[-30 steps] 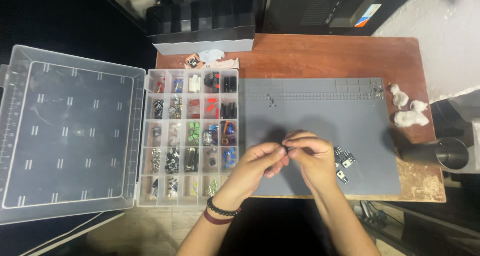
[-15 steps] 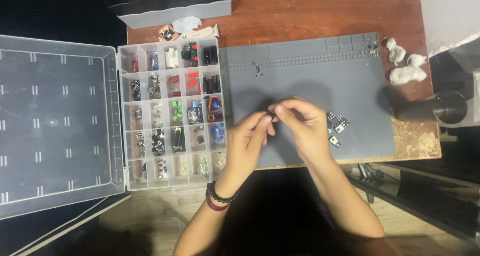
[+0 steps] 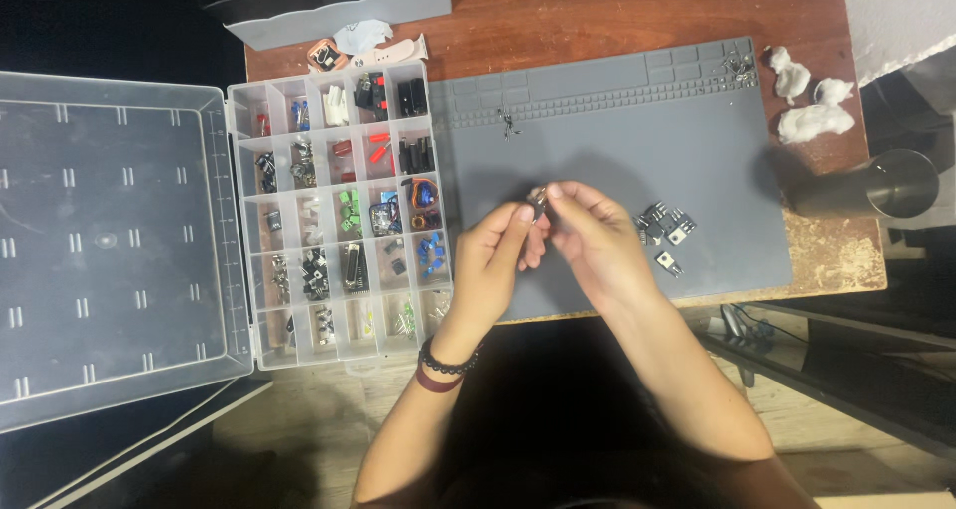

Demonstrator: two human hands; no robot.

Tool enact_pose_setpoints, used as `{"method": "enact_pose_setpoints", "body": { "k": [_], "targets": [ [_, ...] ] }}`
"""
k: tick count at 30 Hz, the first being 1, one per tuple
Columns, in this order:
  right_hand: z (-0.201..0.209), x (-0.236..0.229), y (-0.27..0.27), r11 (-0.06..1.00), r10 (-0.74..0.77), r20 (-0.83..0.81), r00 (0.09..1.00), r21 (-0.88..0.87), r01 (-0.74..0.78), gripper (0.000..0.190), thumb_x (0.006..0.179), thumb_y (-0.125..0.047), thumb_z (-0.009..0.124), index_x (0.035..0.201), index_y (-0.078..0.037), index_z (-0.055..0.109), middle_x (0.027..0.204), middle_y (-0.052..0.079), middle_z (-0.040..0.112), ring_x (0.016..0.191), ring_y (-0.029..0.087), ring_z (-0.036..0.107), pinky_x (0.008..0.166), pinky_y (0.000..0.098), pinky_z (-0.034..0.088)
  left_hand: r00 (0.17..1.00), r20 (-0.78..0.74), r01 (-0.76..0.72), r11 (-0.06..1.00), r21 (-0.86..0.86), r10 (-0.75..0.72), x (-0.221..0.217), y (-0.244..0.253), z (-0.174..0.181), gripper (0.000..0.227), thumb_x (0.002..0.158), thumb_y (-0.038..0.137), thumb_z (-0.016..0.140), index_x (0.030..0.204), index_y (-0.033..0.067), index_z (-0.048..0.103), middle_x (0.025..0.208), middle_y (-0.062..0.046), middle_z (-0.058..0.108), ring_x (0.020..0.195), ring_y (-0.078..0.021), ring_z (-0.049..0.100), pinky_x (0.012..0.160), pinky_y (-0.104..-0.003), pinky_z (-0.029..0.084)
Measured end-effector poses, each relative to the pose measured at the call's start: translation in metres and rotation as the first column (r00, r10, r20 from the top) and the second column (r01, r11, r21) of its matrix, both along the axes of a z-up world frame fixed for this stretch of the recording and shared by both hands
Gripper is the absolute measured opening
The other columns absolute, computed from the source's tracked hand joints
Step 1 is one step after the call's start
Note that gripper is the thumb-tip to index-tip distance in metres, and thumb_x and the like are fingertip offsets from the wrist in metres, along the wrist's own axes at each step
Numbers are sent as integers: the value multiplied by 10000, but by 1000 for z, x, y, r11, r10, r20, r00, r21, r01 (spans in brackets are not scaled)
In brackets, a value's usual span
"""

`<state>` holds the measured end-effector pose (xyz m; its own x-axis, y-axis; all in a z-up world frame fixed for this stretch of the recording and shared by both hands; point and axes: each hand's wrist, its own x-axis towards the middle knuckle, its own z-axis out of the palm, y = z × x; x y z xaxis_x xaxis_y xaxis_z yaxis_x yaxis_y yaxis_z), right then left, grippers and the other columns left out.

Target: The person assembles small electronic components on a gray mat, picking parts from a compartmentalized plastic box and connecting them by hand. The person repeatedly picks up small black and silver pieces, aligns them, and places them on the mat.

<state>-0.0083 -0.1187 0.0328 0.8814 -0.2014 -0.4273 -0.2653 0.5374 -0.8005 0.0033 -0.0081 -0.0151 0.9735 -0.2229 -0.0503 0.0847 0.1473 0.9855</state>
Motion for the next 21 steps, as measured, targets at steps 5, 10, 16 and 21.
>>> {"method": "enact_pose_setpoints", "body": {
  "k": [5, 10, 16, 21],
  "targets": [
    [-30, -4, -7, 976, 72, 268, 961, -218, -12, 160, 925, -28, 736, 1052, 68, 747, 844, 181, 693, 632, 212, 640, 660, 339, 569, 989, 149, -9, 972, 234, -27, -4, 5, 14, 313, 1065, 159, 540, 817, 60, 704, 562, -87, 639, 530, -175, 575, 551, -293, 514],
    [-38, -7, -5, 947, 54, 374, 926, -314, 71, 176, 945, -74, 730, 1054, 57, 771, 1035, 172, 729, 709, 161, 610, 566, 307, 574, 984, 173, -95, 963, 251, 52, -12, 3, 23, 265, 1046, 138, 570, 840, 73, 723, 586, -67, 693, 503, -151, 593, 553, -275, 521],
    [-35, -9, -4, 927, 92, 389, 917, -370, 65, 210, 987, -124, 683, 1075, 46, 767, 949, 141, 715, 555, 110, 530, 558, 274, 536, 987, 138, -102, 977, 187, 77, -14, -1, 22, 317, 1056, 150, 556, 791, 87, 717, 578, -53, 706, 485, -108, 574, 536, -245, 495],
    [-25, -13, -1, 801, 219, 426, 878, -592, 88, 115, 1004, -28, 646, 977, 31, 741, 952, 184, 764, 885, 252, 717, 846, 399, 545, 990, 140, -76, 911, 406, 20, -9, 8, 32, 293, 1043, 227, 570, 850, 92, 745, 598, -134, 709, 638, -309, 748, 563, -366, 526]
  ]
}}
